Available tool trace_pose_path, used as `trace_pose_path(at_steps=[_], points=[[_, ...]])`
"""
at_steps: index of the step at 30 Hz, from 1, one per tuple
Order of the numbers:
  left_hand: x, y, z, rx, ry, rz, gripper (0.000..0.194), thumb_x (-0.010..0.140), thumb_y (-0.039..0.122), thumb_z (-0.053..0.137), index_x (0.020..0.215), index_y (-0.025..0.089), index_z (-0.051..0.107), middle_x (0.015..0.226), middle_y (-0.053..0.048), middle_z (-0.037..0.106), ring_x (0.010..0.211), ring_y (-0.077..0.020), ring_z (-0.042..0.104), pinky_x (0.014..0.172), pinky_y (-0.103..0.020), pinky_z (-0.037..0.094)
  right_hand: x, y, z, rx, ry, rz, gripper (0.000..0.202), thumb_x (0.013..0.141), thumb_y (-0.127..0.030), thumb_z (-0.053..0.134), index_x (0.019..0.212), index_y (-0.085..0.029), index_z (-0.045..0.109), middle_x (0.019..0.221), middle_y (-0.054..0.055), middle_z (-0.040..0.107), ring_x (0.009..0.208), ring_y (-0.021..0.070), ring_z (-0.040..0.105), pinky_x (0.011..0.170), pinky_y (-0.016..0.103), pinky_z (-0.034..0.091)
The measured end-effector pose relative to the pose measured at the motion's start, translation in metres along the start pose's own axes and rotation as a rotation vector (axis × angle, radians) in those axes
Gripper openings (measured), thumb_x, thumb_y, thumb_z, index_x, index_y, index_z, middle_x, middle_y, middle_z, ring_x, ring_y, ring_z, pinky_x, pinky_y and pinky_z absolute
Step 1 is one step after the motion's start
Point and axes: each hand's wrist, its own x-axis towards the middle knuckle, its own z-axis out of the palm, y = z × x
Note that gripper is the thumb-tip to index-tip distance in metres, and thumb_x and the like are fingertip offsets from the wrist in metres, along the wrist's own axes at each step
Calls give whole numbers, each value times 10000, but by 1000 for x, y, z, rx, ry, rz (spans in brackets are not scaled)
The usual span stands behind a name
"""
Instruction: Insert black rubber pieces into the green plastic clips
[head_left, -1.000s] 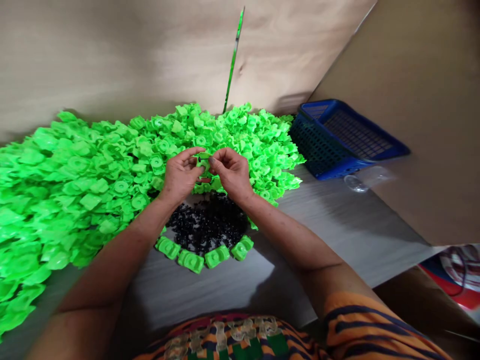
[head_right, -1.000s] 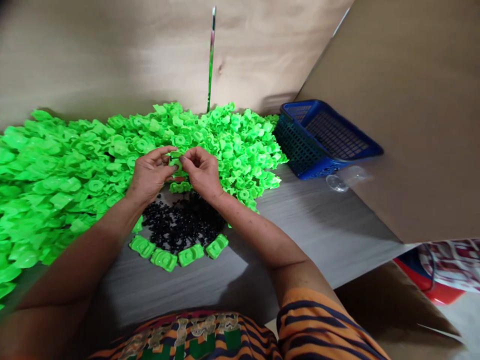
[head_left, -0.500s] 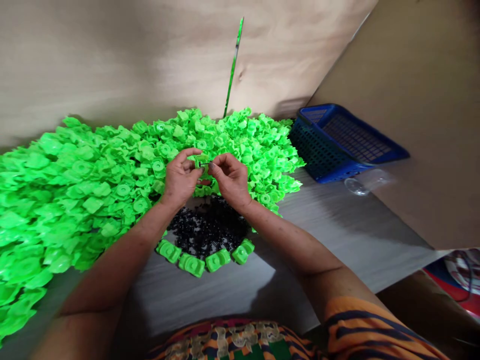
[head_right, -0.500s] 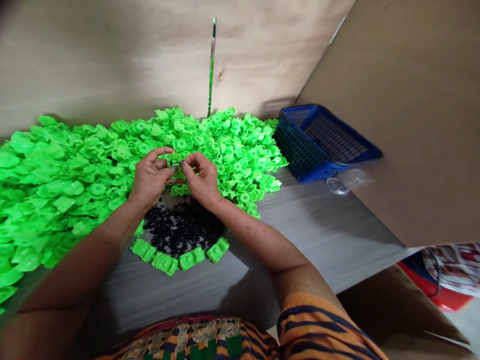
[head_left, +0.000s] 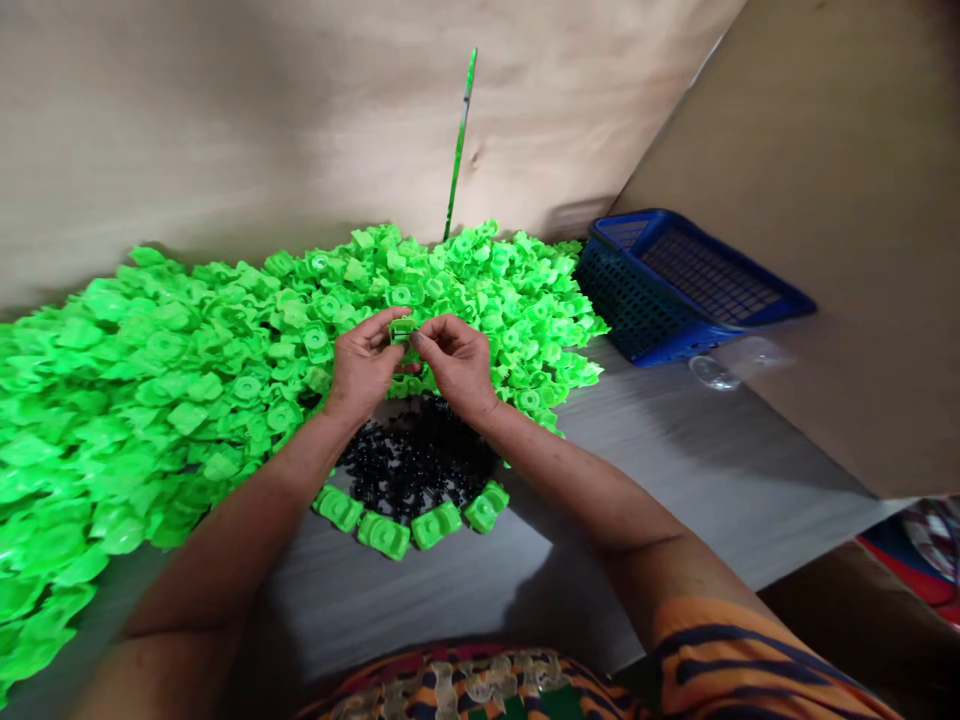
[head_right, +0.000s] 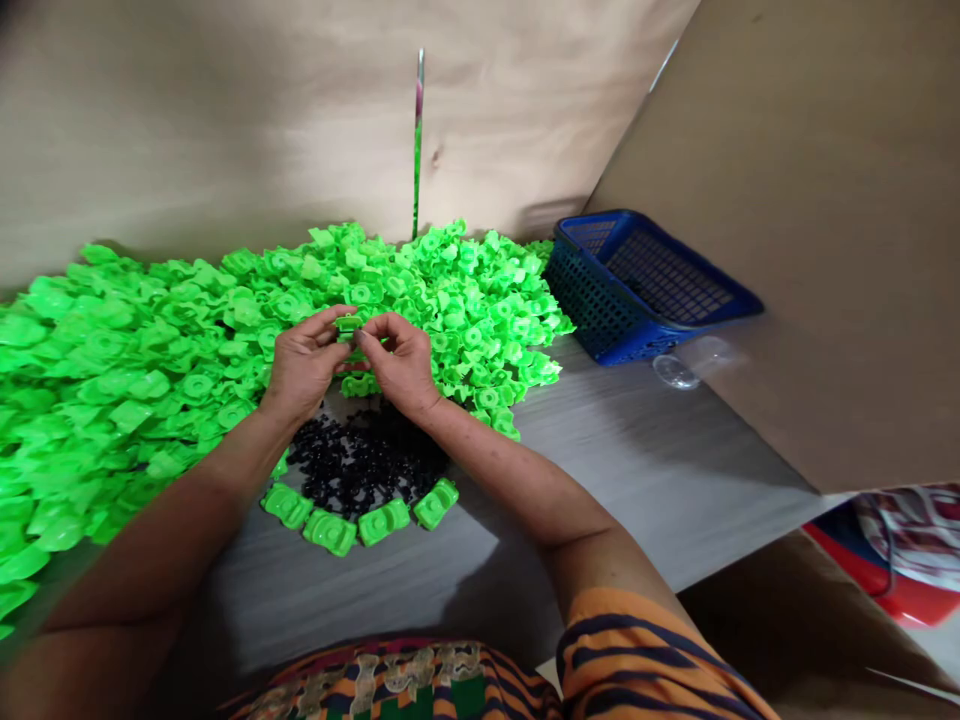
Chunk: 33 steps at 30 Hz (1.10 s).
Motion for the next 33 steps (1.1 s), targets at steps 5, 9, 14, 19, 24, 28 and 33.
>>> trace_pose_path(at_steps=[5, 9, 14, 19, 24, 28, 33], points=[[-2, 3, 1, -28, -5, -9, 457, 550, 207, 838, 1004, 198, 787, 686, 71, 584, 627, -98, 598, 616, -257, 650, 1, 1, -1, 2, 14, 12, 521, 734, -679, 834, 728, -222, 585, 689, -39, 556, 656, 114, 490, 608, 260, 468], [-5, 7, 2, -39, -17, -21, 428, 574, 237, 811, 1000, 204, 789, 640, 85, 504, 591, -89, 546, 620, -280, 657, 1, -1, -2, 15, 8, 6, 509, 732, -665, 845, 727, -221, 595, 684, -40, 562, 647, 112, 488, 595, 259, 474], [-6, 6, 2, -34, -16, -20, 423, 595, 246, 809, 1016, 206, 793, 638, 86, 462, 588, -90, 530, 632, -286, 651, 1, 0, -1, 7, 22, 12, 509, 733, -666, 843, 729, -222, 594, 687, -40, 560, 646, 111, 486, 585, 254, 483], [-5, 2, 2, -22, -3, -3, 410, 654, 371, 860, 1021, 197, 798, 673, 56, 535, 660, -123, 588, 646, -295, 649, 1, 2, -1, -7, 25, 12, 541, 726, -705, 825, 725, -224, 578, 679, -42, 543, 637, 109, 477, 568, 251, 485], [-3, -2, 3, -39, 21, 1, 465, 624, 422, 920, 1008, 184, 810, 682, 45, 583, 683, -127, 601, 648, -292, 652, 2, 3, -1, 22, 32, 23, 548, 700, -706, 847, 716, -224, 586, 674, -41, 540, 634, 110, 472, 562, 251, 498], [-2, -4, 0, -9, 13, 19, 468, 635, 429, 921, 1021, 187, 818, 658, 49, 575, 666, -134, 609, 632, -298, 657, 3, 4, -2, 28, 4, 52, 550, 688, -712, 849, 737, -224, 601, 692, -40, 552, 639, 112, 485, 571, 257, 514], [0, -5, -4, -5, -18, 51, 441, 669, 431, 916, 1025, 189, 824, 622, 69, 514, 618, -123, 589, 648, -330, 679, 3, 6, -3, 50, -24, 53, 551, 686, -718, 853, 766, -228, 615, 707, -45, 575, 641, 114, 513, 582, 263, 530]])
